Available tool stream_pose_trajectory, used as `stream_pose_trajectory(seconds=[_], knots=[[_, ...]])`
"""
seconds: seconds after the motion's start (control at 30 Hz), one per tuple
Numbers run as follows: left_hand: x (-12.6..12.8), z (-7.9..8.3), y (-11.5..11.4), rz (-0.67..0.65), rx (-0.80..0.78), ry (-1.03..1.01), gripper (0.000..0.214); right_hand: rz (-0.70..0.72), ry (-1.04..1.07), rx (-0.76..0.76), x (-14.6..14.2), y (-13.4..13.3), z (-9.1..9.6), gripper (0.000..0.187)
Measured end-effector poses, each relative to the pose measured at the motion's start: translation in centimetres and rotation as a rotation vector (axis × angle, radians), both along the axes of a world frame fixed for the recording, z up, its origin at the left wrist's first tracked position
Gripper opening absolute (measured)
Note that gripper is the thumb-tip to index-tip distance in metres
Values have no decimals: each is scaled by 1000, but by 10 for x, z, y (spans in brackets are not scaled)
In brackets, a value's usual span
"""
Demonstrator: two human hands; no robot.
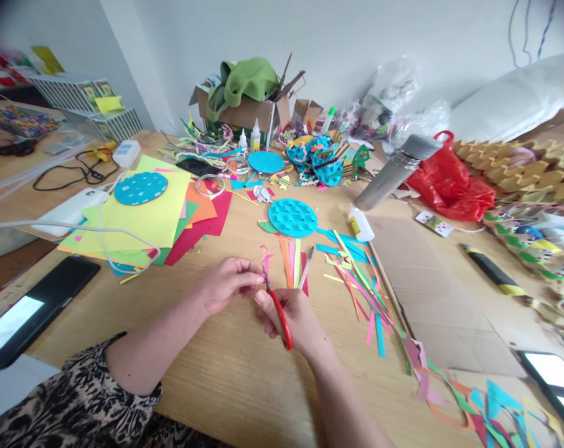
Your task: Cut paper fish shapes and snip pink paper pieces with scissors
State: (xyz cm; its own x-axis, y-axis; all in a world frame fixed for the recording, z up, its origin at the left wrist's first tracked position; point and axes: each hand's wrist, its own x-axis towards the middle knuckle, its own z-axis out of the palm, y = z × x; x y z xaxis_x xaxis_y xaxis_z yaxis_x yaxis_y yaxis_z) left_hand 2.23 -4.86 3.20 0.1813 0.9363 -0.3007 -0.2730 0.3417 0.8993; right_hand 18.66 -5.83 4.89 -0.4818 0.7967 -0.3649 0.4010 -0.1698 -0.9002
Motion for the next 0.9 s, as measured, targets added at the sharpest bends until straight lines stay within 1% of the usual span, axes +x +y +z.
stream_pose_trajectory(seconds=[0.27,0.63,0.9], knots=[[0,1,0,9,-13,-7,19,-9,-3,-13,0,0,-1,61],[0,1,0,6,3,4,18,-7,5,10,0,-1,-2,60],[-1,4,-1,33,-32,11,19,-15,1,-8,-1,-1,0,62]])
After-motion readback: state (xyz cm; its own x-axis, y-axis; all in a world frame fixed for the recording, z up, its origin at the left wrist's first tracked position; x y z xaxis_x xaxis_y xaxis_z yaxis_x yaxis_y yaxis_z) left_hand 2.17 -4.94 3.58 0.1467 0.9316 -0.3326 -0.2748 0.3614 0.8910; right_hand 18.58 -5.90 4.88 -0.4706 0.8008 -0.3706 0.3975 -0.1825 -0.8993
